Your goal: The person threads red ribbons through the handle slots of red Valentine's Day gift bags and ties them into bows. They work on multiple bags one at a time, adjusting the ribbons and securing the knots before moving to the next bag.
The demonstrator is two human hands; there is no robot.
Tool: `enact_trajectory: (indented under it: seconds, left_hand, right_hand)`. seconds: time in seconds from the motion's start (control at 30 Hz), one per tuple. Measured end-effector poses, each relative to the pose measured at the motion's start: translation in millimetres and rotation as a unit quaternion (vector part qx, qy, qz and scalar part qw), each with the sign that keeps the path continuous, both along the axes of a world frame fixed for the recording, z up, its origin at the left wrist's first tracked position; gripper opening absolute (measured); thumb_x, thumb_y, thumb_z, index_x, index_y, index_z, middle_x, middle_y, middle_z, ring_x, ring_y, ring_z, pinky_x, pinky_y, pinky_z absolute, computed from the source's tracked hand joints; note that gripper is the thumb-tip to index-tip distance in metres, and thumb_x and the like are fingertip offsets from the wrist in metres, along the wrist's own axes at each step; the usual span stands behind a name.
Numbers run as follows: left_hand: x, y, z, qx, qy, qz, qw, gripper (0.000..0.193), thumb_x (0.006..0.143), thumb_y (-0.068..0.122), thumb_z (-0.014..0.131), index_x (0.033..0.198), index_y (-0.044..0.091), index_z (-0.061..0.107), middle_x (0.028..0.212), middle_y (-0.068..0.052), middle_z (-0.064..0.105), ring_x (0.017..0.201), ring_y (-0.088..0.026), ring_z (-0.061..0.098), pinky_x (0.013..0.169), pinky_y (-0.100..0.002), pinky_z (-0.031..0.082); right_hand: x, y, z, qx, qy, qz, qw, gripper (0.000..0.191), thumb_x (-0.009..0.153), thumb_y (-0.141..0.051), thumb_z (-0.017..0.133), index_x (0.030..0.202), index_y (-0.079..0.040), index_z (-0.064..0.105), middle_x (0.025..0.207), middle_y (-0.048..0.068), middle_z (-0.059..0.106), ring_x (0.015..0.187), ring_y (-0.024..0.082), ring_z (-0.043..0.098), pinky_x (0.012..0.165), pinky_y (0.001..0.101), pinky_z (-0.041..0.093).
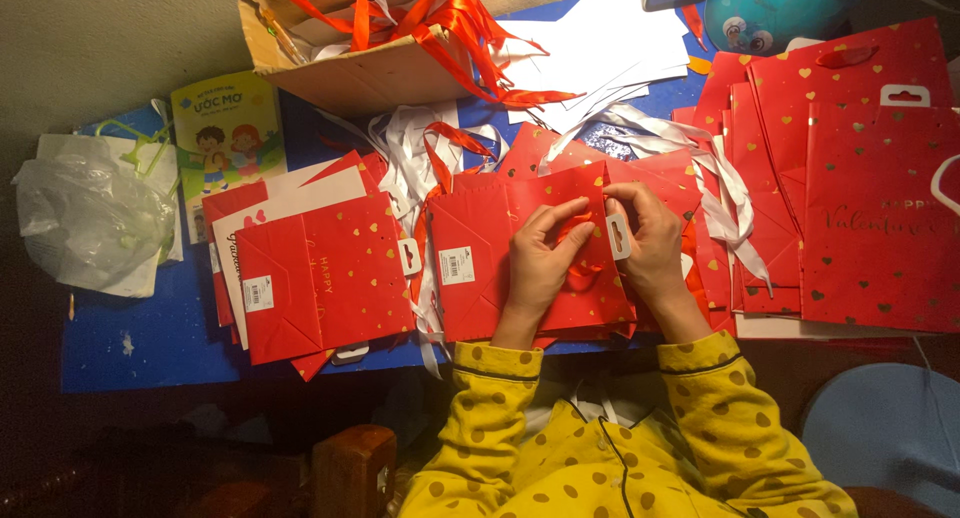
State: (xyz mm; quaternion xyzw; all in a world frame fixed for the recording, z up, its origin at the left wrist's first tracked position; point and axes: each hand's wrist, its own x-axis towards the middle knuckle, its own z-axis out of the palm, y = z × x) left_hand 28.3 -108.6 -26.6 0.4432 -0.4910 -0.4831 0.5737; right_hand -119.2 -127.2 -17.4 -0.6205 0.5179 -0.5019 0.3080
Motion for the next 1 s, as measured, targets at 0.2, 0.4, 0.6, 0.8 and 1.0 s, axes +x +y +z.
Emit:
enact_trajectory:
  seconds: [0.2, 0.4, 0.6, 0.8, 1.0]
  left_hand:
    - [-5.0, 1.6, 14.3, -0.037, -0.146, 0.058, 0.987, 0.025, 0.094, 0.005, 0.074, 0.118, 0.001, 0.075, 0.099, -0.007, 0.069, 0.091, -0.012, 0.069, 0.081, -0.026, 0.056]
    - [-7.3, 2.5, 7.1, -0.039, -0.181, 0.104, 0.977, 0.012, 0.101, 0.009, 0.066, 0.110, 0.000, 0.070, 0.094, -0.009, 0.069, 0.079, -0.013, 0.068, 0.069, -0.027, 0.057]
    - [-2.3, -4.8, -6.4, 0.005, 0.000, 0.085, 0.996, 0.011, 0.110, 0.012, 0.045, 0.113, 0.002, 0.047, 0.106, -0.012, 0.073, 0.078, -0.014, 0.072, 0.067, -0.027, 0.063]
    - [-2.0, -4.2, -9.7, 0.002, -0.011, 0.085, 0.996, 0.011, 0.110, 0.010, 0.046, 0.114, 0.000, 0.049, 0.107, -0.014, 0.073, 0.078, -0.014, 0.071, 0.068, -0.028, 0.063]
    - [-3.3, -5.0, -9.9, 0.008, -0.009, 0.086, 0.996, 0.011, 0.109, 0.010, 0.048, 0.115, 0.001, 0.051, 0.105, -0.012, 0.073, 0.079, -0.014, 0.071, 0.068, -0.028, 0.063]
  right_hand:
    - [-1.1, 0.2, 3.8, 0.011, 0.011, -0.007, 1.000, 0.011, 0.104, -0.010, 0.064, 0.110, -0.002, 0.067, 0.084, 0.007, 0.067, 0.071, 0.011, 0.060, 0.064, 0.0284, 0.048]
    - [-0.8, 0.7, 4.5, 0.006, 0.011, 0.001, 1.000, 0.011, 0.102, -0.009, 0.064, 0.109, -0.001, 0.068, 0.087, 0.008, 0.067, 0.072, 0.014, 0.062, 0.066, 0.0289, 0.049]
    - [-2.8, -0.8, 5.5, -0.015, 0.048, 0.034, 0.998, 0.012, 0.100, -0.008, 0.066, 0.109, -0.001, 0.068, 0.094, 0.012, 0.068, 0.081, 0.022, 0.067, 0.073, 0.0323, 0.051]
    - [-4.2, -2.8, 6.4, -0.051, 0.084, 0.069, 0.993, 0.017, 0.093, -0.006, 0.067, 0.110, -0.001, 0.068, 0.100, 0.013, 0.070, 0.092, 0.028, 0.066, 0.082, 0.0368, 0.052]
    - [-5.7, -3.5, 0.7, -0.056, 0.108, 0.063, 0.991, 0.011, 0.097, -0.008, 0.067, 0.106, -0.001, 0.068, 0.094, 0.013, 0.068, 0.088, 0.029, 0.064, 0.079, 0.0378, 0.051]
